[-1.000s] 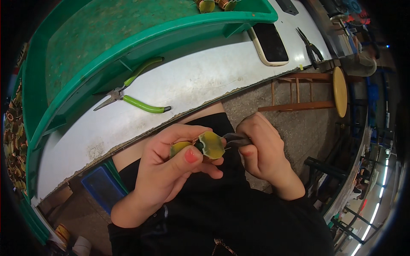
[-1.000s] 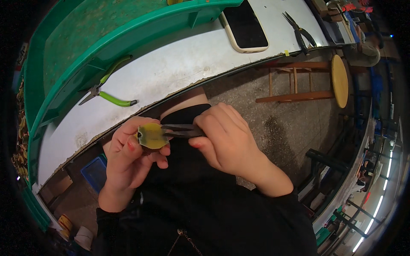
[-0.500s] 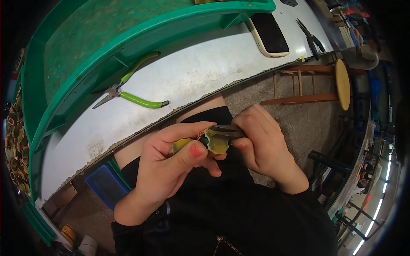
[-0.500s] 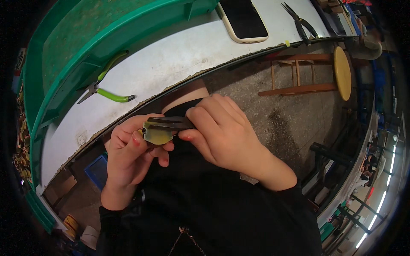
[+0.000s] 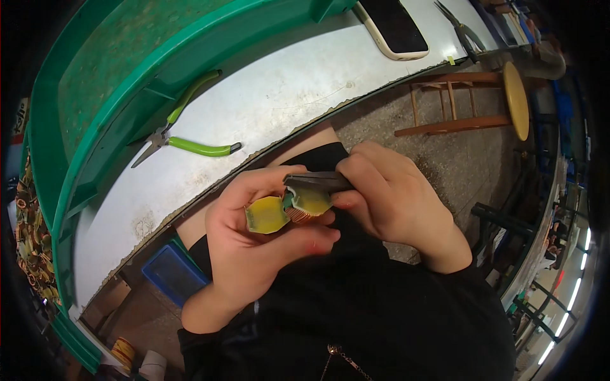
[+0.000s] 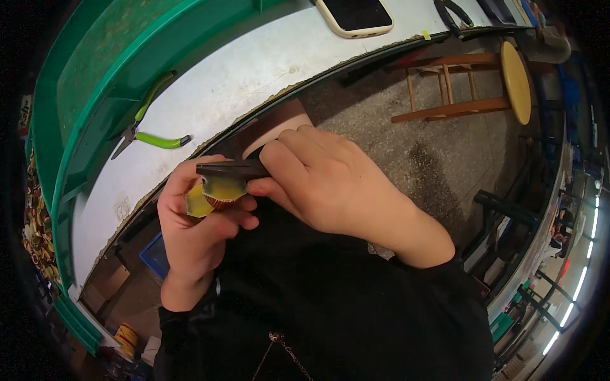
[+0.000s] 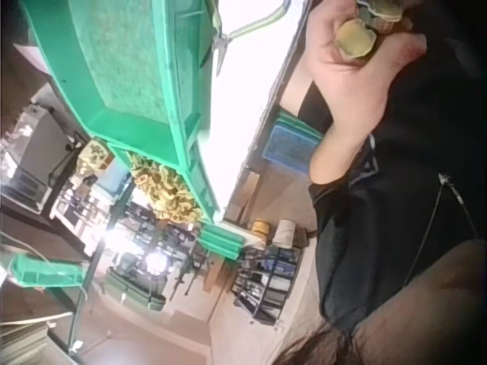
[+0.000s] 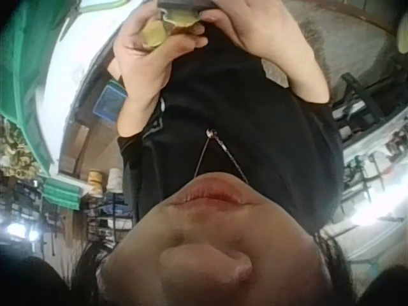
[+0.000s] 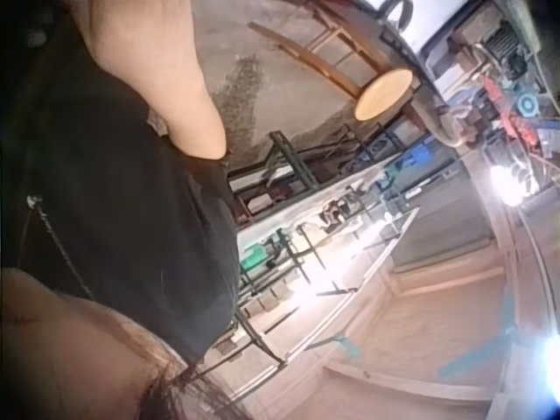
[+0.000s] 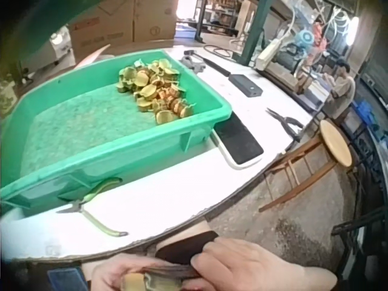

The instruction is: Trimming and sorting small gold-colored metal components at a workbench using nippers.

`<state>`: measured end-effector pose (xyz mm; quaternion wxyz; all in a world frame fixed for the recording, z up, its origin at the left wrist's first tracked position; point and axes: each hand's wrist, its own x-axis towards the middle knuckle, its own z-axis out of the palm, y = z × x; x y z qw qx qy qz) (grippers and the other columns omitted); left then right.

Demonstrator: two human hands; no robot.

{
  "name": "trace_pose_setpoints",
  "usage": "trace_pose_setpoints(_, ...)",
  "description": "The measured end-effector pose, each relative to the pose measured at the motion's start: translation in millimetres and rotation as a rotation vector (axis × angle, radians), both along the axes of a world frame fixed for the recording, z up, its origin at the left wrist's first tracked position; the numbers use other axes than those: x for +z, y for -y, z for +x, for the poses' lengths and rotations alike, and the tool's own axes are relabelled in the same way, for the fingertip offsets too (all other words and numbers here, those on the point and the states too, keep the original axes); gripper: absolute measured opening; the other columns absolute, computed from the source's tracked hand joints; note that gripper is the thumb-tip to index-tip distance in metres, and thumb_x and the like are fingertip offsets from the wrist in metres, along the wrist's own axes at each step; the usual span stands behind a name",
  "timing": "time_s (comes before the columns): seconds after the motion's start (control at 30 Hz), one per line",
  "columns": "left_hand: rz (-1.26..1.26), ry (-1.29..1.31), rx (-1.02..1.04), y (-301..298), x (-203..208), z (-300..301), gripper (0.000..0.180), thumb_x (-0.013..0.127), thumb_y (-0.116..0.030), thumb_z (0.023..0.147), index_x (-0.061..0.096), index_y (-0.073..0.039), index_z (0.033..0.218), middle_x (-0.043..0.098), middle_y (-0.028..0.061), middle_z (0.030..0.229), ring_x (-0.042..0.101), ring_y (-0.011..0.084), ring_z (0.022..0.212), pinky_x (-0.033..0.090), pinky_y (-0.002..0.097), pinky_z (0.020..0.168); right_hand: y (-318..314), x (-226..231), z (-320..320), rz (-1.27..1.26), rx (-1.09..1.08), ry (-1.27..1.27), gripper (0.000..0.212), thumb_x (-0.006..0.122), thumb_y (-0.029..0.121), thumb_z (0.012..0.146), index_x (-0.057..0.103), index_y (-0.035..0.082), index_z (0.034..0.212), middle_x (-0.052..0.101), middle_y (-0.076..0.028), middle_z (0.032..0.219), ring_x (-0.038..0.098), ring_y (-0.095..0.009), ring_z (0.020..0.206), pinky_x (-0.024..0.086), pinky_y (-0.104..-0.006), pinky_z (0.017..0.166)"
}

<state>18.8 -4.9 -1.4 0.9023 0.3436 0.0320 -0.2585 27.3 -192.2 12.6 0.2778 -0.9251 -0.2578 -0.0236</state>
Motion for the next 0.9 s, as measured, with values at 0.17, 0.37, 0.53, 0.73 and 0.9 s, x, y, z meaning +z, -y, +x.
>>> trace_pose_setpoints(0.17, 0.082, 0.124, 0.041, 1, -8, -4, 0.042, 0.061, 0.016, 0.074, 0.046, 0.005, 0.112, 0.058, 0.021, 0.102, 0.063, 0.0255, 0.082, 0.056, 0.032, 0.072, -2, -2, -1, -0.027, -0.004, 0.036, 0.02, 0.061, 0.022, 0.08, 0.05, 0.005, 0.082, 0.047, -0.007, 0.073, 0.046, -0.023, 0.059, 0.041, -0.0298, 0.055)
trace_pose_setpoints(0.37, 0.128, 0.126, 0.077, 7, -8, -6, 0.036, 0.06, 0.015, 0.076, 0.047, 0.005, 0.108, 0.058, 0.0214, 0.103, 0.063, 0.0255, 0.079, 0.057, 0.0321, 0.072, 0, -7, -5, -0.046, -0.031, 0.089, 0.022, 0.058, 0.024, 0.084, 0.05, 0.003, 0.084, 0.046, -0.01, 0.073, 0.044, -0.025, 0.06, 0.039, -0.0325, 0.056)
trace_pose_setpoints(0.53, 0.126, 0.098, 0.068, 6, -12, -4, 0.035, 0.06, 0.014, 0.076, 0.048, 0.005, 0.108, 0.056, 0.0222, 0.107, 0.063, 0.0254, 0.079, 0.057, 0.0323, 0.072, 0, -6, -6, 0.045, -0.086, 0.022, 0.019, 0.059, 0.021, 0.082, 0.051, 0.003, 0.085, 0.048, -0.009, 0.075, 0.046, -0.024, 0.062, 0.041, -0.0307, 0.057)
trace_pose_setpoints(0.73, 0.094, 0.04, 0.094, 6, -9, -1, 0.036, 0.061, 0.013, 0.076, 0.048, 0.004, 0.108, 0.053, 0.0235, 0.114, 0.062, 0.0254, 0.08, 0.057, 0.0327, 0.072, 9, 2, -11, 0.317, -0.158, -0.25, 0.016, 0.058, 0.018, 0.082, 0.053, 0.004, 0.087, 0.05, -0.008, 0.08, 0.048, -0.024, 0.067, 0.042, -0.0305, 0.063)
trace_pose_setpoints(0.9, 0.05, 0.016, 0.104, 5, -9, -2, 0.039, 0.062, 0.014, 0.074, 0.048, 0.004, 0.11, 0.052, 0.0242, 0.116, 0.062, 0.0249, 0.081, 0.056, 0.0329, 0.073, 15, -11, -17, 0.258, -0.087, -0.182, 0.018, 0.057, 0.021, 0.083, 0.053, 0.004, 0.087, 0.05, -0.009, 0.08, 0.047, -0.025, 0.069, 0.041, -0.0317, 0.067)
